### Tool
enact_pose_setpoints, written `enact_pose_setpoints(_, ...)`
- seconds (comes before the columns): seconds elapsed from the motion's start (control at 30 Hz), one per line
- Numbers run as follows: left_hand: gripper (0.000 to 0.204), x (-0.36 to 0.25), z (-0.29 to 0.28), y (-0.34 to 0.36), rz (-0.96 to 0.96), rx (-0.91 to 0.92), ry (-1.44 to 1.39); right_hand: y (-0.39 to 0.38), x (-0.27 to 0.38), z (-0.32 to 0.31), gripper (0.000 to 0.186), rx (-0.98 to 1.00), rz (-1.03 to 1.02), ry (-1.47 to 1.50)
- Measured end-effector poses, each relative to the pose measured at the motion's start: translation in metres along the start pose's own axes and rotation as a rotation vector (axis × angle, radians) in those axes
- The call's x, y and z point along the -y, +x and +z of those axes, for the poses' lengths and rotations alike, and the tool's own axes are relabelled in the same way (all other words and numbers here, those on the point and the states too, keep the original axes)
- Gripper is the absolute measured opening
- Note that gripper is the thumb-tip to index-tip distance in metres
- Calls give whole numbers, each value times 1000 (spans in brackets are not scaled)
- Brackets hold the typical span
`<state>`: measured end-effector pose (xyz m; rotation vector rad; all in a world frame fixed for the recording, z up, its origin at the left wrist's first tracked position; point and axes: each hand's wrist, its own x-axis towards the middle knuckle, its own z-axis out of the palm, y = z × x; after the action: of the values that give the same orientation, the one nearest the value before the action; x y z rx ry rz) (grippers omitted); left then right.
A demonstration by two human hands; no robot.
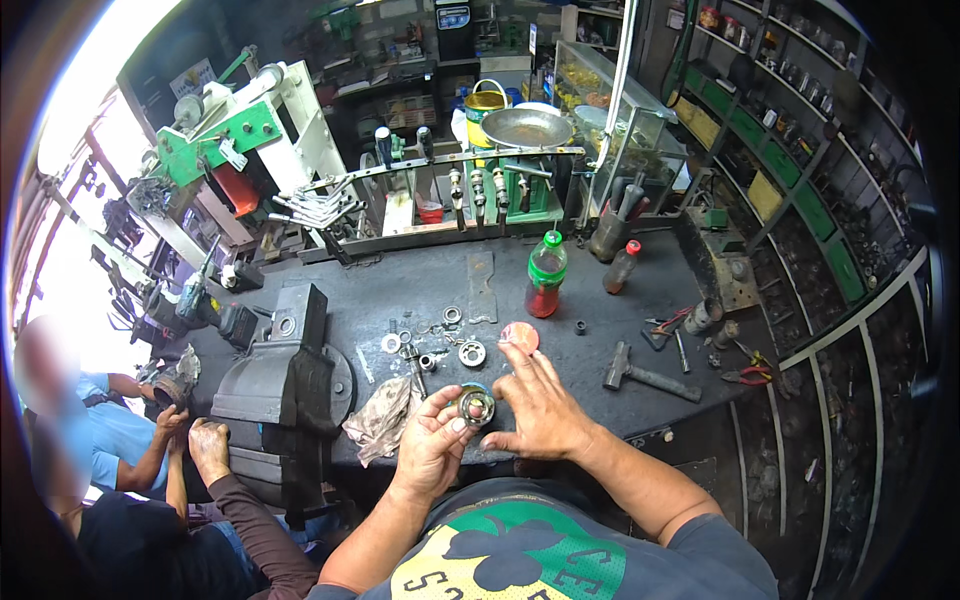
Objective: The person applies grease to small mechanical parts on a workbench, wipes them with a cloth, and then uses a bench grinder to smooth a metal component. The person handles bearings, a grease container, and a cloth while working in a workshop environment.
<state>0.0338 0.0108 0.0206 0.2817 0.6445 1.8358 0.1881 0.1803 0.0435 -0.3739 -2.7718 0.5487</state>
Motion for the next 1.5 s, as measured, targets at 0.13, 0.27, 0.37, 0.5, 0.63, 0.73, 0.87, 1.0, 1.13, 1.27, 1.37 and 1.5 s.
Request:
enact_pose_setpoints(0.13, 53, -4, 5, -2, -5, -25, -54, -5, -14, -5, 102, -29, 71, 672)
enact_pose_setpoints(0.27, 51, -8, 2, -5, -9, 41, -114, 1, -5, -15, 96, -47, -205, 557)
enact_pose_setpoints(0.37, 51, -4, 0, -4, -8, 15, -73, 3, -5, -20, 91, -83, -275, 123)
enact_pose_setpoints(0.5, 52, 1, -3, -6, 29, -72, -27, -13, 18, -14, 90, -87, -157, 78)
enact_pose_setpoints(0.63, 49, 3, -9, -6, 79, -101, -20, -25, 17, 10, 87, 36, -136, 813)
enact_pose_setpoints(0.73, 42, -3, -4, -7, 70, -94, -131, -29, 21, 9, 99, 106, 66, 1412)
enact_pose_setpoints(0.87, 43, 3, -19, -5, 82, -85, -77, -29, 27, 22, 114, 172, 141, 1794)
enact_pose_setpoints(1.0, 46, -2, -7, -9, 91, -75, -52, -27, 29, 31, 118, 178, 168, 1818)
enact_pose_setpoints(1.13, 49, -4, -9, -10, 80, -83, -49, -24, 27, 34, 116, 221, 168, 1795)
enact_pose_setpoints(1.27, 50, -6, -11, -9, 62, -73, -55, -22, 19, 42, 109, 161, 98, 1484)
enact_pose_setpoints(1.37, 51, -5, -17, -9, 61, -81, -23, -19, 27, 43, 107, 36, 84, 767)
enact_pose_setpoints(1.5, 60, -6, -20, -10, 66, -106, -17, -14, 31, 28, 111, 9, 35, -144)
